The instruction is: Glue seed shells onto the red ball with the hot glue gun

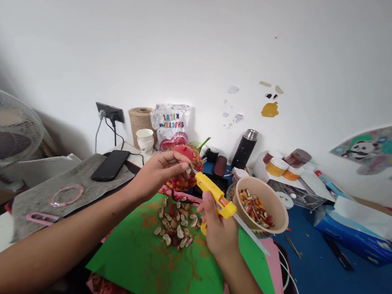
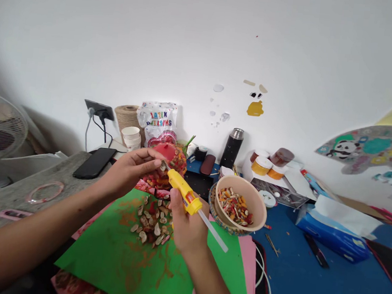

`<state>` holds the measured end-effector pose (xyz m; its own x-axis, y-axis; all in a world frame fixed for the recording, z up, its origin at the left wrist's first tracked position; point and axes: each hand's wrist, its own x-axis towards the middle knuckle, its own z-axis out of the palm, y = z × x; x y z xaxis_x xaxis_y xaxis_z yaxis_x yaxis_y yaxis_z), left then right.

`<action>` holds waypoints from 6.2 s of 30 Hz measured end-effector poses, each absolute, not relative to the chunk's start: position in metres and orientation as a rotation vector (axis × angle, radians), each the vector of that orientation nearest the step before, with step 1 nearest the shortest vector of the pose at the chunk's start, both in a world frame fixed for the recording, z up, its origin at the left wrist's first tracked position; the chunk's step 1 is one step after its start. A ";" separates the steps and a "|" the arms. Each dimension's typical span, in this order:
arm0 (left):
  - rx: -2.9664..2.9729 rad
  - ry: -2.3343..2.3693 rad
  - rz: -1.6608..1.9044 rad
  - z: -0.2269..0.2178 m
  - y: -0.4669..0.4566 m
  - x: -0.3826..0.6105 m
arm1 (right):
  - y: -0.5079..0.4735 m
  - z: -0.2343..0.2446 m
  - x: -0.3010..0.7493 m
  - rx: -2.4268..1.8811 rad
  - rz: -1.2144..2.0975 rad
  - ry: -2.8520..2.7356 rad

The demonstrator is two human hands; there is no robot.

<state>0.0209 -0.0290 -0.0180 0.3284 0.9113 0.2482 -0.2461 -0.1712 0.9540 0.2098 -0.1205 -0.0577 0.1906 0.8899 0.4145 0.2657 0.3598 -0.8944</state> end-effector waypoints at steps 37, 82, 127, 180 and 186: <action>1.398 0.711 1.214 -0.015 -0.031 0.021 | -0.123 -0.052 0.210 -1.194 0.612 -1.357; 1.399 0.735 1.276 -0.016 -0.030 0.018 | -0.122 -0.057 0.209 -1.166 0.590 -1.426; 1.411 0.751 1.285 -0.013 -0.031 0.019 | -0.121 -0.057 0.210 -1.178 0.577 -1.435; 1.386 0.732 1.289 -0.015 -0.032 0.020 | -0.121 -0.059 0.210 -1.179 0.563 -1.470; 1.351 0.702 1.295 -0.013 -0.032 0.022 | -0.121 -0.059 0.209 -1.162 0.572 -1.464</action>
<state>0.0218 -0.0323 -0.0127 0.2315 0.9255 0.2999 -0.2532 -0.2403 0.9371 0.2093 -0.1211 -0.0588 0.1109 0.8835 0.4552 0.3409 0.3964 -0.8525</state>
